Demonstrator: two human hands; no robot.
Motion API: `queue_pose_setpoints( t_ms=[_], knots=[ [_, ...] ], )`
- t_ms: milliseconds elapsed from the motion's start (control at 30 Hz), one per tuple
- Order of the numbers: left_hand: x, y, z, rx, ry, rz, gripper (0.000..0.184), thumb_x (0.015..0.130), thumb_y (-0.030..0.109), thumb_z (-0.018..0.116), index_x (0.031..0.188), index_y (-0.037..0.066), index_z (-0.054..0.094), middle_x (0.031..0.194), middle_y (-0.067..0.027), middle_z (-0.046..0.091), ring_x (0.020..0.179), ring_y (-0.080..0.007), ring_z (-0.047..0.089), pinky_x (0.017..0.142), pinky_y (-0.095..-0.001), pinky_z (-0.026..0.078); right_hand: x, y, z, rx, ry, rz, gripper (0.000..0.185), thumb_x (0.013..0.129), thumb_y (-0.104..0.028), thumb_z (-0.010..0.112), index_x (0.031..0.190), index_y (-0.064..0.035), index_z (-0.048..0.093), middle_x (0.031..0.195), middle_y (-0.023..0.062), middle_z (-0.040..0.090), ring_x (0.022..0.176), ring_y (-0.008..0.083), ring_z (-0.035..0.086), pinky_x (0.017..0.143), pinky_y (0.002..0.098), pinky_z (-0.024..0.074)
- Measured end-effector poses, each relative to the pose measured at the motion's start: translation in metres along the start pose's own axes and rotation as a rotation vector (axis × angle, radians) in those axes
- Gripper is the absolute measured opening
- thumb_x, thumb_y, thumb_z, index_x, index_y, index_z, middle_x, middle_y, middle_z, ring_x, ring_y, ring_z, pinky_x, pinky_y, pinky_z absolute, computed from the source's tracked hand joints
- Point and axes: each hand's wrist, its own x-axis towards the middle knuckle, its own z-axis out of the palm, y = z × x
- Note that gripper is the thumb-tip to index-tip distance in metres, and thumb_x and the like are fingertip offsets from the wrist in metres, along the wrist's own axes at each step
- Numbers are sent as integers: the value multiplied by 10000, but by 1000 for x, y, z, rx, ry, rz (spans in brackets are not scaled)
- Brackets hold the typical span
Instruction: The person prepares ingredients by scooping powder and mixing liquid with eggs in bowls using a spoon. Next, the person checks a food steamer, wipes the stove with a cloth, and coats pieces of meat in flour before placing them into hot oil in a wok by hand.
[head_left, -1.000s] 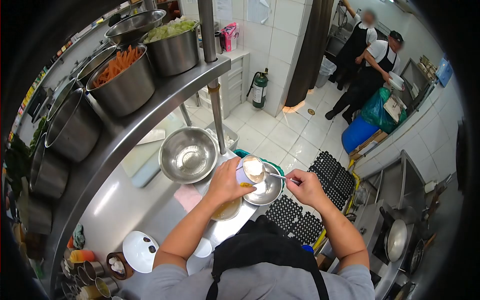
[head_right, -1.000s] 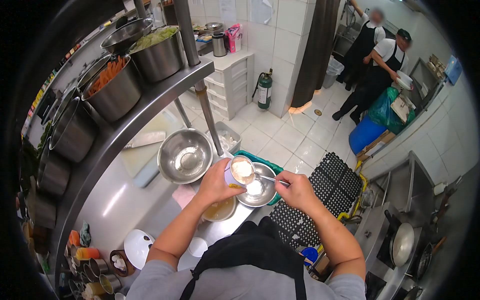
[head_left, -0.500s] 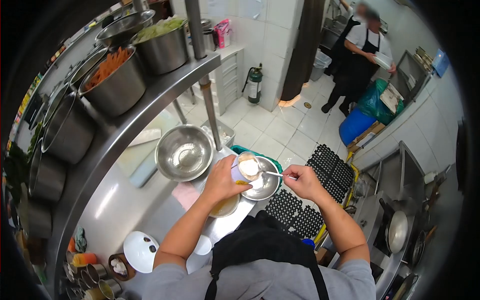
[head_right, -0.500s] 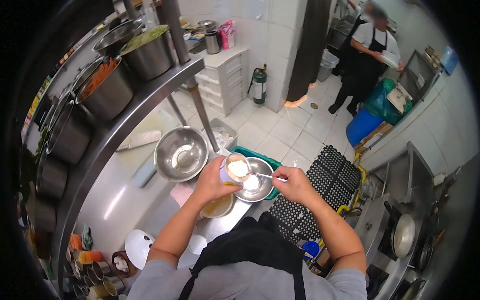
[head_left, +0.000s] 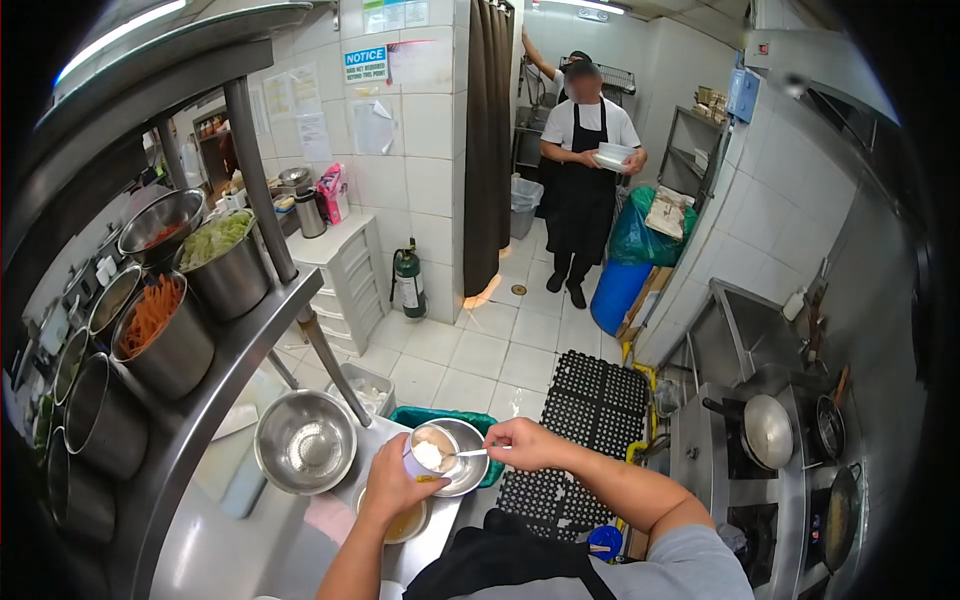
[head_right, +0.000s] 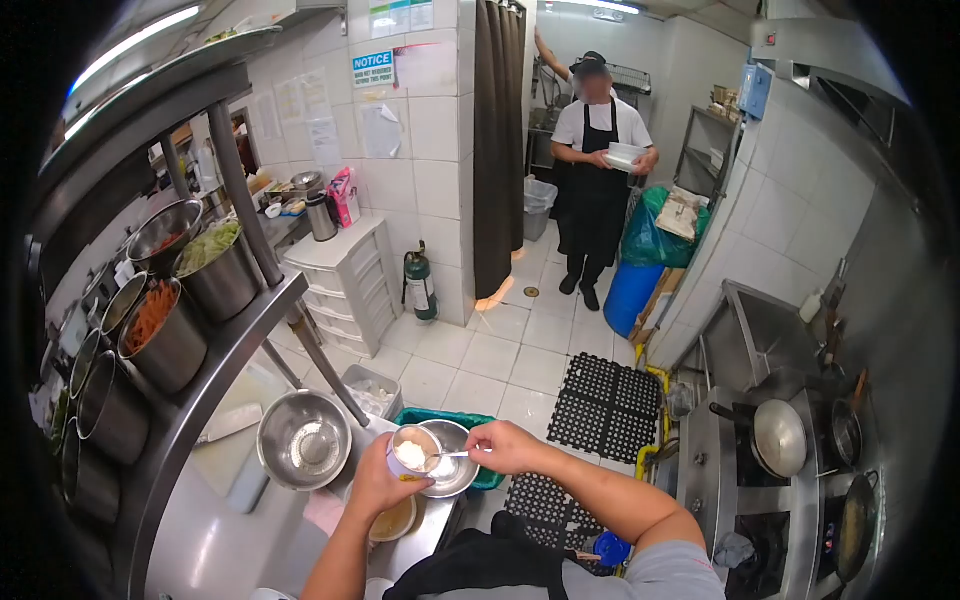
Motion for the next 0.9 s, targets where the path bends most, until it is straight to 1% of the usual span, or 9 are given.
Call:
queue_pose_setpoints(
  t_ms=[167, 300, 333, 467, 600, 633, 667, 800, 900],
  knots=[
    [-3, -2, -1, 4, 3, -17, 828, 538, 320, 930, 1202, 13, 542, 1103, -176, 631, 1040, -348, 621, 911, -414, 492, -3, 7, -2, 86, -17, 88, 167, 831, -161, 648, 916, -22, 685, 767, 50, 675, 715, 123, 613, 669, 296, 506],
    [-8, -10, -4, -89, -55, -96, 921, 553, 373, 912, 1267, -22, 486, 1196, -224, 592, 1130, -379, 570, 980, -435, 457, -5, 5, -8, 42, 30, -40, 136, 841, -153, 657, 896, -31, 680, 725, 37, 641, 689, 83, 569, 632, 277, 496],
    [-11, -19, 1, -83, -33, -98, 928, 560, 377, 909, 1277, -26, 479, 1213, -228, 583, 1145, -386, 559, 994, -436, 447, -6, -1, -11, 156, 4, 98, 138, 857, -151, 650, 914, -29, 679, 733, 11, 635, 684, 72, 562, 612, 270, 489],
    [-18, -11, -6, -10, 24, -151, 962, 576, 389, 904, 1313, -33, 452, 1222, -253, 570, 1156, -406, 538, 997, -443, 438, -9, -23, -26, 106, 46, 43, 137, 871, -116, 638, 935, -1, 675, 677, -25, 600, 613, 45, 523, 537, 230, 438],
    [-32, -9, -12, -50, -7, -253, 965, 561, 386, 909, 1307, -24, 456, 1223, -243, 573, 1146, -403, 548, 993, -444, 439, -11, -36, -32, 125, 98, 123, 85, 873, -77, 634, 859, -4, 675, 617, -58, 546, 558, 13, 457, 488, 210, 362],
    [-39, -11, -14, -63, -8, -276, 956, 559, 382, 911, 1300, -21, 460, 1222, -238, 575, 1149, -395, 550, 993, -444, 440, -10, -28, -36, 124, 105, 105, 89, 875, -84, 638, 856, -6, 675, 619, -57, 552, 553, 15, 457, 485, 213, 363],
    [-33, -16, -20, -65, 16, -271, 948, 557, 377, 912, 1293, -18, 464, 1220, -232, 578, 1153, -387, 552, 993, -444, 440, -10, -27, -40, -103, 143, -28, 93, 873, -88, 641, 844, -6, 673, 624, -57, 557, 549, 19, 462, 481, 218, 366],
    [-47, -12, -39, -129, 61, -289, 905, 560, 328, 930, 1265, -13, 476, 1169, -197, 622, 1107, -328, 609, 972, -392, 479, -12, -18, -40, 43, 92, 178, 119, 856, -110, 633, 859, 1, 677, 604, -22, 553, 562, 41, 477, 509, 237, 383],
    [-56, -12, -51, -210, 160, -300, 871, 561, 258, 942, 1253, -3, 483, 1152, -164, 642, 1074, -267, 637, 953, -367, 498, -11, -3, -27, -14, 162, 157, 120, 855, -106, 637, 859, 8, 674, 596, -30, 538, 549, 39, 455, 491, 240, 361]
  ],
)
